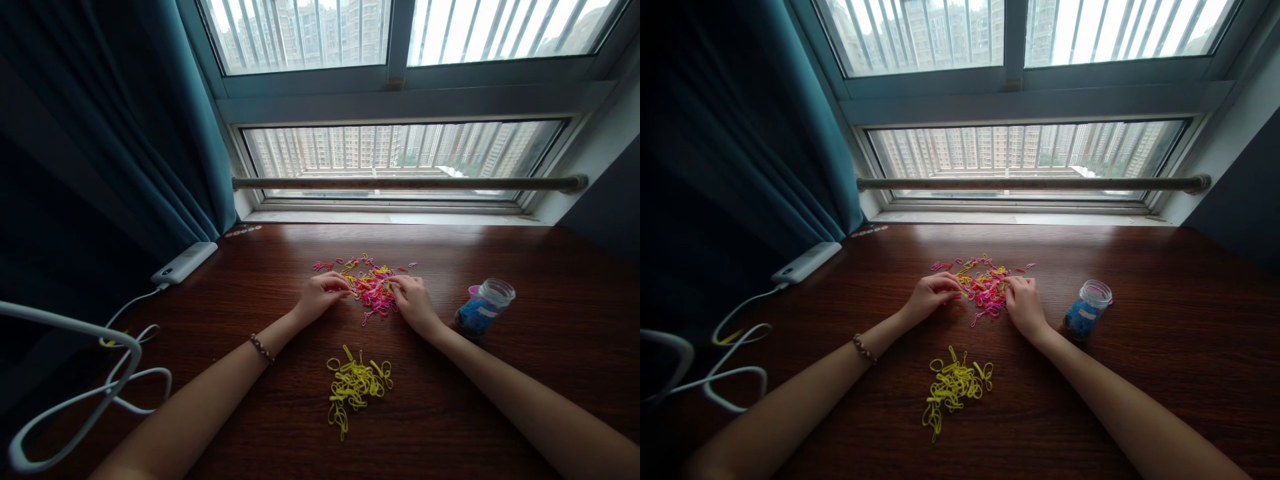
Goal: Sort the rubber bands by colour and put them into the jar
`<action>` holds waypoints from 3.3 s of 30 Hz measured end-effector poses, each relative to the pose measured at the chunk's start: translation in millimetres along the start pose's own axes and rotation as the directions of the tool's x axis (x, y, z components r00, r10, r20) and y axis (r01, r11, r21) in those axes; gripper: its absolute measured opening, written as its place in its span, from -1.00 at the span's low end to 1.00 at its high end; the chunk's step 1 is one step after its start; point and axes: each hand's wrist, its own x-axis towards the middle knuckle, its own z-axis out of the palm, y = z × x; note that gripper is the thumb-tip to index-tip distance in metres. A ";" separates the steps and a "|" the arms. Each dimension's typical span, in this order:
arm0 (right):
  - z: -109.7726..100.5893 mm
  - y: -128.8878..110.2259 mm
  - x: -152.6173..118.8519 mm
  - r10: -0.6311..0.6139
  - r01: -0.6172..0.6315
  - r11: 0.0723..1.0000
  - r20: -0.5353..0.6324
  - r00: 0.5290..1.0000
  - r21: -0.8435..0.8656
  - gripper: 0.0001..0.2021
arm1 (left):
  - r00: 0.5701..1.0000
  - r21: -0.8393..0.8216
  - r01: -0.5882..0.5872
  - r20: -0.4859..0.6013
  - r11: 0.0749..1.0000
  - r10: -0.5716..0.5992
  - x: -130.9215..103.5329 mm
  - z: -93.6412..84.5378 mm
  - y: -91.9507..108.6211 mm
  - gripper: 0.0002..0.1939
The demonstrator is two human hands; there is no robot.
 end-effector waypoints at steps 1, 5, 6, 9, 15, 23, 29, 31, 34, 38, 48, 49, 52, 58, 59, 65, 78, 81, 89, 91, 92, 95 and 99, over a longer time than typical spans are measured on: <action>1.8 0.7 -0.5 -0.016 0.016 1.000 0.006 1.000 -0.006 -0.74 | 0.996 -0.014 -0.018 0.085 1.000 0.019 -1.7 2.9 6.5 -0.87; 5.0 -0.8 -3.4 -0.044 0.045 0.998 0.015 0.999 -0.042 -0.73 | 0.916 -0.037 -0.081 0.391 0.996 0.089 -11.3 16.6 31.3 -0.85; 4.8 -1.4 -4.0 -0.041 0.042 0.998 0.021 0.999 -0.050 -0.74 | 0.892 -0.041 -0.096 0.441 0.995 0.104 -13.9 19.9 35.8 -0.85; 3.2 -2.7 -4.6 -0.035 0.037 0.998 0.035 0.999 -0.054 -0.74 | 0.828 -0.061 -0.141 0.539 0.988 0.152 -20.1 27.2 44.3 -0.86; 0.4 -5.9 -2.6 -0.048 0.047 0.996 0.013 0.999 0.073 -0.73 | 0.783 -0.051 -0.224 0.585 0.973 0.211 -20.0 27.5 45.2 -0.87; -12.2 -23.5 -2.3 -0.062 0.095 0.957 -0.125 0.990 0.275 -0.78 | 0.983 0.527 -0.178 0.050 0.831 0.179 -0.9 -10.0 -1.5 -0.81; -27.4 -65.6 -20.8 -0.263 0.171 0.846 0.116 0.958 0.505 -0.78 | 0.963 0.556 -0.270 0.143 0.786 0.230 2.2 -22.3 -23.9 -0.86; -30.0 -76.7 -28.3 -0.387 0.193 0.797 0.239 0.891 0.572 -0.78 | 0.955 0.558 -0.296 0.190 0.775 0.229 1.7 -20.2 -22.6 -0.83; -30.0 -81.6 -33.7 -0.471 0.206 0.762 0.308 0.827 0.614 -0.77 | 0.956 0.585 -0.290 0.219 0.757 0.197 0.8 -17.1 -21.7 -0.79; -24.5 -71.2 -29.4 -0.365 0.188 0.822 0.244 0.898 0.537 -0.76 | 0.963 0.605 -0.268 0.194 0.750 0.188 -0.1 -16.3 -25.8 -0.77; -18.7 -58.3 -23.6 -0.240 0.168 0.883 0.115 0.964 0.438 -0.78 | 0.974 0.536 -0.218 0.067 0.816 0.217 -0.1 -18.1 -28.8 -0.82; -18.7 -55.9 -21.5 -0.211 0.160 0.891 0.075 0.975 0.425 -0.78 | 0.977 0.539 -0.202 0.048 0.817 0.210 -0.2 -18.6 -29.5 -0.83; -17.3 -42.5 -12.7 -0.102 0.113 0.934 -0.050 0.994 0.339 -0.78 | 0.982 0.552 -0.158 0.002 0.819 0.188 -0.5 -19.5 -31.9 -0.86; -7.9 -9.4 -1.6 0.046 -0.044 0.999 -0.108 0.993 0.027 -0.71 | 0.983 0.497 -0.077 -0.105 0.864 0.148 -1.0 -19.4 -34.7 -0.86; -6.4 -6.6 -1.6 0.055 -0.056 0.998 -0.098 0.994 -0.015 -0.70 | 0.983 0.485 -0.061 -0.122 0.872 0.137 -1.0 -19.6 -34.7 -0.86; -2.5 -4.0 -4.6 0.094 -0.098 0.985 -0.030 0.995 -0.142 -0.73 | 0.976 0.447 -0.053 -0.164 0.893 0.140 -0.6 -16.1 -22.7 -0.90; -0.2 -1.1 -3.9 0.125 -0.126 0.982 -0.016 0.992 -0.139 -0.75 | 0.793 -0.036 -0.115 0.598 0.993 0.114 -17.3 22.5 42.6 -0.84; 1.0 0.8 -2.2 0.104 -0.107 0.991 -0.037 0.994 -0.079 -0.74 | 0.777 -0.029 -0.103 0.622 0.994 0.098 -17.7 21.2 39.5 -0.83; -0.4 -3.1 -1.7 0.075 -0.079 0.995 -0.064 0.995 -0.059 -0.71 | 0.832 0.060 -0.123 0.551 0.991 0.070 -11.0 14.6 34.5 -0.84; -2.3 -6.6 -3.9 0.118 -0.123 0.983 -0.043 0.992 -0.135 -0.74 | 0.908 0.136 -0.136 0.413 0.981 0.069 -7.5 9.4 25.6 -0.84; -3.3 -8.2 -5.0 0.131 -0.134 0.978 -0.031 0.991 -0.160 -0.75 | 0.949 0.191 -0.140 0.307 0.972 0.077 -5.6 5.9 19.4 -0.84; -5.0 -10.1 -7.1 0.134 -0.132 0.975 -0.001 0.991 -0.181 -0.77 | 0.991 0.401 -0.130 0.028 0.907 0.130 -0.1 -5.8 -3.0 -0.84; -3.2 -6.2 -5.0 0.116 -0.118 0.987 -0.022 0.993 -0.111 -0.77 | 0.990 0.572 -0.134 0.042 0.809 0.134 2.9 -15.2 -26.2 -0.82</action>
